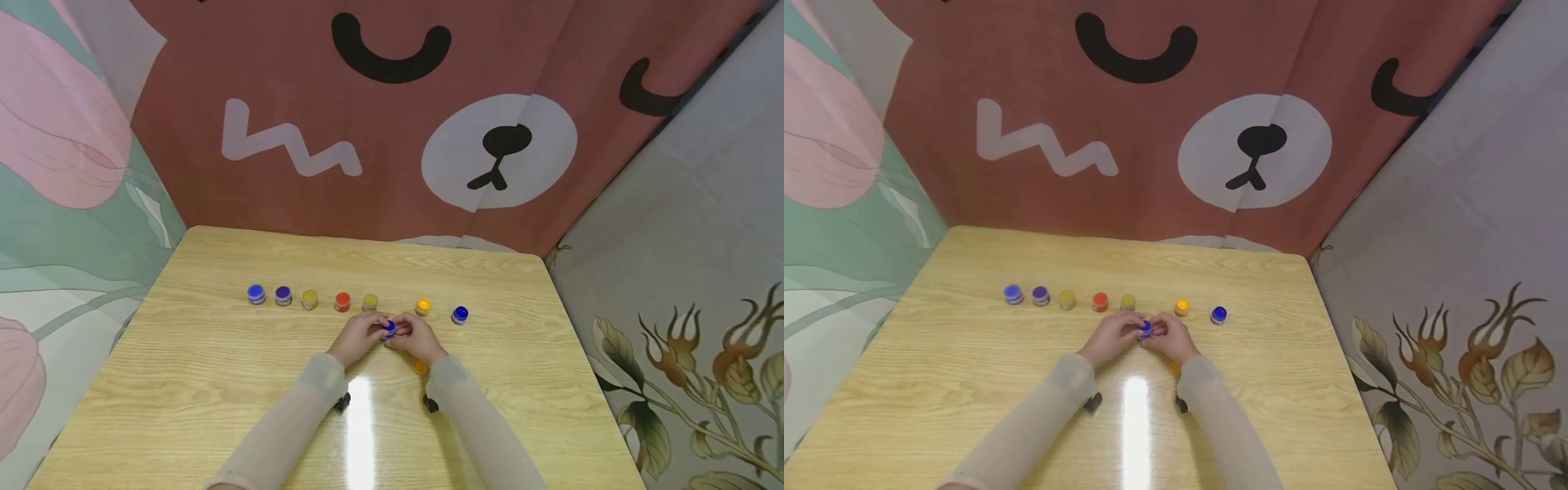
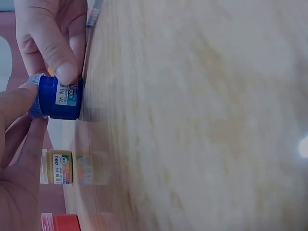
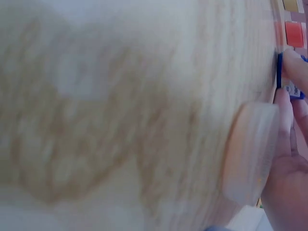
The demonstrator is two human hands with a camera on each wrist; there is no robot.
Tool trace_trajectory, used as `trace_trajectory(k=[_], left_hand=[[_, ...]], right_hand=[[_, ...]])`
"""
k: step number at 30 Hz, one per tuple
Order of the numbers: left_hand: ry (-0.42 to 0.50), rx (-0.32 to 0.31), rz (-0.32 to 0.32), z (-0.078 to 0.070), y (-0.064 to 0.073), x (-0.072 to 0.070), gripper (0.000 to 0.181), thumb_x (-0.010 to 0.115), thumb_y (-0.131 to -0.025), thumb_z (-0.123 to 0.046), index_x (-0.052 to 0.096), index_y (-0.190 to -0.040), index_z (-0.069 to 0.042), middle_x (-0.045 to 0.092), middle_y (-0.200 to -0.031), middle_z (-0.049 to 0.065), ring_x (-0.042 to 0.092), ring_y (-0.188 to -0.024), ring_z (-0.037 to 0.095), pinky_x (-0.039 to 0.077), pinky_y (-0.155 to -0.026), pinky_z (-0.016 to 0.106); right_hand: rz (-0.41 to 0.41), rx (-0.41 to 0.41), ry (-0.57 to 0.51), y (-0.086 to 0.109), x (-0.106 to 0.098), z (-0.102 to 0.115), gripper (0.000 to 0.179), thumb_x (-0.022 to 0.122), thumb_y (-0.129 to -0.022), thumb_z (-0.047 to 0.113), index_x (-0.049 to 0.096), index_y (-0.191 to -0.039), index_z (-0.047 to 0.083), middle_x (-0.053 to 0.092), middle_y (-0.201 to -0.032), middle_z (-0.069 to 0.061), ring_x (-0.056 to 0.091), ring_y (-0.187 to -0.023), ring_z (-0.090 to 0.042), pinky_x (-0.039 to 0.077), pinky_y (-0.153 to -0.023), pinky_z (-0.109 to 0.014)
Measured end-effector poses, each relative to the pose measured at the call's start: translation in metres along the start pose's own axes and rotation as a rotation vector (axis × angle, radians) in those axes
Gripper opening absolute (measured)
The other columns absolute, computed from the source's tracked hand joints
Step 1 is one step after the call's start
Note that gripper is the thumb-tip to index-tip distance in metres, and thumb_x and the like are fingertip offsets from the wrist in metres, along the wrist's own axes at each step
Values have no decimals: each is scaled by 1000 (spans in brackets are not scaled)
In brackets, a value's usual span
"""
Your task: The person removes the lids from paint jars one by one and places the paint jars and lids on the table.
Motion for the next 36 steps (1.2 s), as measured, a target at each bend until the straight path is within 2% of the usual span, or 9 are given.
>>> trace_trajectory(k=[8, 10, 14, 18, 21, 24, 29, 36], left_hand=[[45, 15, -15, -1, -2, -1, 9, 72, -92, 0, 72, -101, -4, 71, -117, 13, 66, -110, 29, 55, -97, 39], [84, 6, -24, 1, -2, 0, 9, 72, -92, 2, 72, -100, -2, 71, -115, 14, 67, -108, 29, 56, -96, 37], [177, -60, -58, 4, -1, 2, 10, 71, -91, 5, 70, -100, 0, 69, -112, 16, 69, -106, 30, 58, -92, 31], [266, -169, -142, 9, 0, 2, 12, 73, -91, 4, 69, -102, 1, 69, -112, 18, 71, -104, 32, 59, -87, 26], [340, -220, -215, 11, 2, 1, 18, 74, -90, 2, 67, -107, 4, 69, -112, 19, 70, -105, 33, 59, -87, 27], [380, -239, -253, 12, 6, -1, 27, 76, -89, 0, 65, -114, 6, 69, -111, 20, 68, -105, 34, 59, -90, 30], [350, -238, -247, 15, 14, -1, 34, 76, -89, 0, 68, -122, 5, 66, -115, 21, 68, -104, 34, 58, -93, 34], [381, -240, -209, 15, 26, 8, 29, 75, -86, 2, 70, -115, 3, 68, -109, 18, 69, -98, 29, 60, -86, 29]], right_hand=[[-38, -13, 24, 1, 3, 2, 34, 85, -81, 3, 68, -111, 0, 68, -100, -7, 63, -88, -15, 56, -78, -25], [-41, -12, 26, 1, 4, 2, 34, 84, -82, 2, 67, -112, 0, 68, -101, -7, 63, -88, -15, 56, -79, -25], [-45, -18, 38, 1, 6, 1, 33, 83, -83, 3, 67, -112, 0, 68, -101, -8, 64, -89, -15, 57, -80, -26], [-48, -13, 45, 0, 6, 0, 32, 84, -83, 5, 68, -111, 1, 69, -101, -7, 63, -89, -15, 57, -81, -29], [-47, 8, 42, 1, 5, 1, 33, 84, -84, 7, 68, -112, 1, 69, -102, -7, 63, -89, -16, 57, -82, -31], [-56, 14, 50, 3, 5, 2, 33, 83, -84, 7, 68, -112, 1, 68, -103, -7, 63, -90, -17, 57, -81, -31], [-103, -4, 58, 4, 6, 4, 34, 84, -83, 4, 68, -112, -2, 68, -101, -10, 64, -88, -17, 58, -79, -28], [-196, -25, 65, 3, 8, 6, 34, 81, -83, 0, 67, -113, -6, 69, -97, -14, 67, -82, -19, 60, -72, -29]])
Point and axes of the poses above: each hand's wrist, its own y-axis away from the middle knuckle, its own x-axis out of the palm, z = x × y, the point moved 2 cm from there along -y, towards the middle knuckle
